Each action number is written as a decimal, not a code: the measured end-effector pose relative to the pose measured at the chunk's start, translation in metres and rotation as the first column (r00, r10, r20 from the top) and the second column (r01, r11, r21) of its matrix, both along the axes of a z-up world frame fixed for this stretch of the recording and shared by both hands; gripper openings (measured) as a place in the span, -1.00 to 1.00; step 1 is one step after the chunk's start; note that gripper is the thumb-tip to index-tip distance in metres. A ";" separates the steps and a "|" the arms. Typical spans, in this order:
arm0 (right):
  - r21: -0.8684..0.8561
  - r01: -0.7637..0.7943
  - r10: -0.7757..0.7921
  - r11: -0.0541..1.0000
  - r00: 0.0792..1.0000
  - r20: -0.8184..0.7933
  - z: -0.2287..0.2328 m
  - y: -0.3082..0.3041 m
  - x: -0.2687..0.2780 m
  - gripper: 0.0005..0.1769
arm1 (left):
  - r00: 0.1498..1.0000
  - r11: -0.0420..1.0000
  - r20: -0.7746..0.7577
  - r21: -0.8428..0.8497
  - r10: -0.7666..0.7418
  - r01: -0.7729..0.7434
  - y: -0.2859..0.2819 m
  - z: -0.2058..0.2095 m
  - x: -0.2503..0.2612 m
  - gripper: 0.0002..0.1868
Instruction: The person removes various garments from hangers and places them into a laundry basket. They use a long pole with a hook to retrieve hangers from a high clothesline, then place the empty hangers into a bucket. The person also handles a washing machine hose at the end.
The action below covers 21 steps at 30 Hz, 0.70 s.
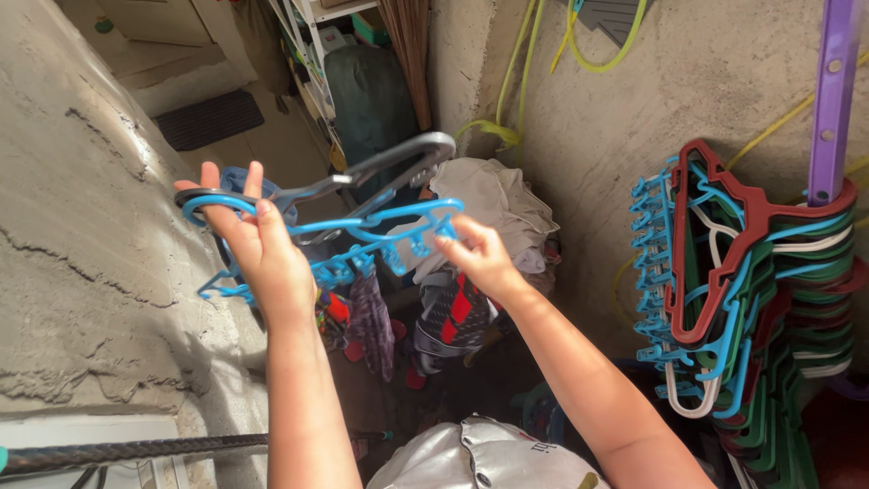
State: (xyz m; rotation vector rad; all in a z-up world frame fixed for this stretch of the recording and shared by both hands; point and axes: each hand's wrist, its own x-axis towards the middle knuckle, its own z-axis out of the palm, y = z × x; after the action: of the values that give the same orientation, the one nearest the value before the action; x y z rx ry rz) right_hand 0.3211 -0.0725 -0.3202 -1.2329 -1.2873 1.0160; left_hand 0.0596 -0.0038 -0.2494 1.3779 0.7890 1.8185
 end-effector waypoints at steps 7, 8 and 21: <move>-0.169 -0.039 0.100 0.985 0.926 0.365 0.028 0.010 0.015 -0.60 | 0.981 0.997 -0.174 0.023 0.080 -0.077 0.000 -0.005 -0.010 -0.21; -0.001 -0.065 0.063 0.998 0.961 0.268 0.036 0.023 0.025 -0.61 | 0.983 0.997 -0.165 0.024 0.073 -0.070 0.001 -0.007 -0.011 -0.20; 0.664 0.405 -0.053 0.629 0.874 -0.483 0.125 0.126 0.174 -0.86 | 0.995 0.991 -0.057 -0.102 0.083 -0.088 0.006 -0.013 -0.025 -0.08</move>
State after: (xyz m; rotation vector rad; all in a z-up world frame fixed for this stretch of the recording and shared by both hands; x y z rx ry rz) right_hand 0.4948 0.0531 -0.1952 -0.4600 -0.9870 0.4100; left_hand 0.0343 0.0019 -0.2623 1.3477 0.9704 1.7852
